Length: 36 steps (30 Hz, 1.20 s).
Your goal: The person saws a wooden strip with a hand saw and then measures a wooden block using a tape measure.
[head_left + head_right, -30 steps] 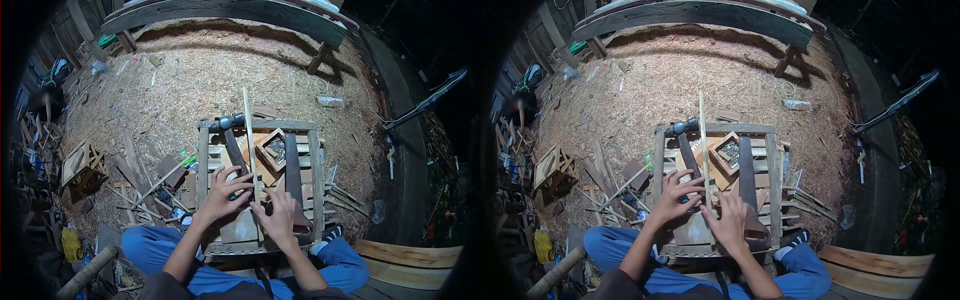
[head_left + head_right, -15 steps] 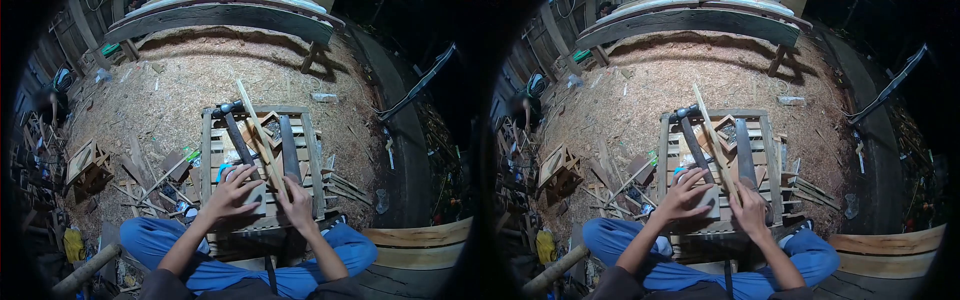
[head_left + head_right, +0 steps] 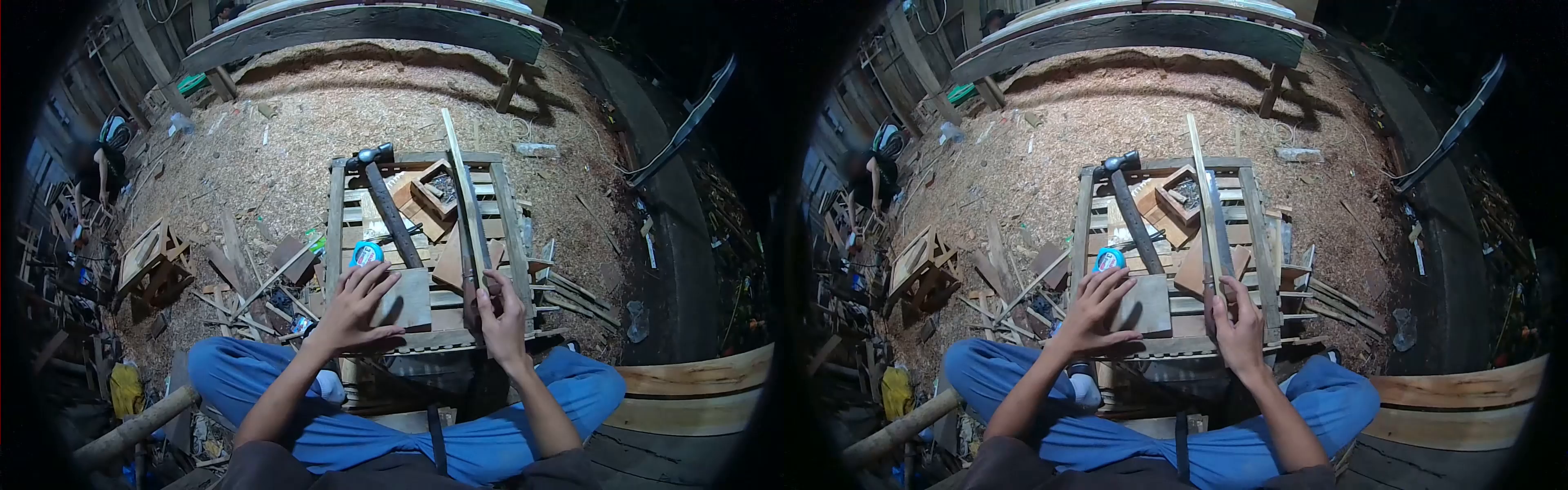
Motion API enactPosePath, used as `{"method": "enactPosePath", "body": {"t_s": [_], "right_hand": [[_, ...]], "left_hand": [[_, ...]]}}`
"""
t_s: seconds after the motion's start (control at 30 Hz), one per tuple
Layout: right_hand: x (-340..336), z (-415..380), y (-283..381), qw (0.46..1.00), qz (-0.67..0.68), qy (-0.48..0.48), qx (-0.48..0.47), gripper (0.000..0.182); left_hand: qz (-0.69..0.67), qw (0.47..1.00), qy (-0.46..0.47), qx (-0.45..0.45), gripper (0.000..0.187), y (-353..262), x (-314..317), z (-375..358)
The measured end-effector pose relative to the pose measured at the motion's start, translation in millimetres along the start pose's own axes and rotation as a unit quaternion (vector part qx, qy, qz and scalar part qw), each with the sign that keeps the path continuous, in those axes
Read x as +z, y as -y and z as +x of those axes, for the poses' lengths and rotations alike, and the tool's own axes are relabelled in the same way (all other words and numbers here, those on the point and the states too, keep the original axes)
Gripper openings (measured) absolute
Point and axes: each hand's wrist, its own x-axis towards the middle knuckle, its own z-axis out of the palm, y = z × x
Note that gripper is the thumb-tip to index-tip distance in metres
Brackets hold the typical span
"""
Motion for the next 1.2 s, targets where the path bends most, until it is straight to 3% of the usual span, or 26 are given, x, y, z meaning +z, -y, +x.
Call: {"method": "enactPosePath", "body": {"t_s": [0.1,0.2,0.3,0.4,0.47,0.63,0.73,0.83,0.87,0.97,1.03,1.13,1.2], "right_hand": [[5,-1,-3,0.998,-0.011,0.017,-0.055,0.035],[5,-3,1,0.993,-0.003,0.052,-0.103,0.038],[6,-9,2,0.989,0.019,0.13,-0.071,0.041],[4,-10,3,0.977,0.067,0.18,-0.095,0.044],[-6,-6,9,0.968,0.012,0.212,-0.136,0.043],[-16,5,4,0.967,-0.074,0.156,-0.189,0.035],[-9,11,8,0.969,-0.093,0.083,-0.214,0.03],[8,15,6,0.96,-0.133,0.107,-0.221,0.023],[20,13,10,0.975,-0.083,0.107,-0.177,0.02],[53,22,26,0.953,-0.098,0.135,-0.251,0.019],[76,25,44,0.957,-0.083,0.15,-0.233,0.018],[101,42,64,0.964,-0.061,0.174,-0.192,0.021],[117,57,66,0.964,-0.047,0.145,-0.217,0.023]], "left_hand": [[-0.006,1.0,-0.016,0.001,0.08,-7,4,7],[0.043,0.991,-0.123,0.03,0.064,-19,10,23],[0.144,0.985,-0.069,0.071,0.061,-25,13,28],[0.121,0.987,-0.049,0.092,0.062,-19,20,29],[0.078,0.99,-0.034,0.109,0.062,-20,15,27],[0.101,0.987,-0.063,0.109,0.064,11,11,18],[0.092,0.992,-0.073,0.042,0.059,14,1,5],[0.092,0.992,-0.081,0.027,0.06,19,-4,-6],[0.094,0.992,-0.084,0.02,0.06,19,-7,-12],[0.041,0.996,-0.077,0.021,0.065,21,-9,-24],[0.007,0.993,-0.12,0.013,0.064,21,-7,-27],[0.051,0.991,-0.125,-0.014,0.064,44,-19,-35],[0.075,0.988,-0.128,-0.049,0.062,60,-27,-40]]}}
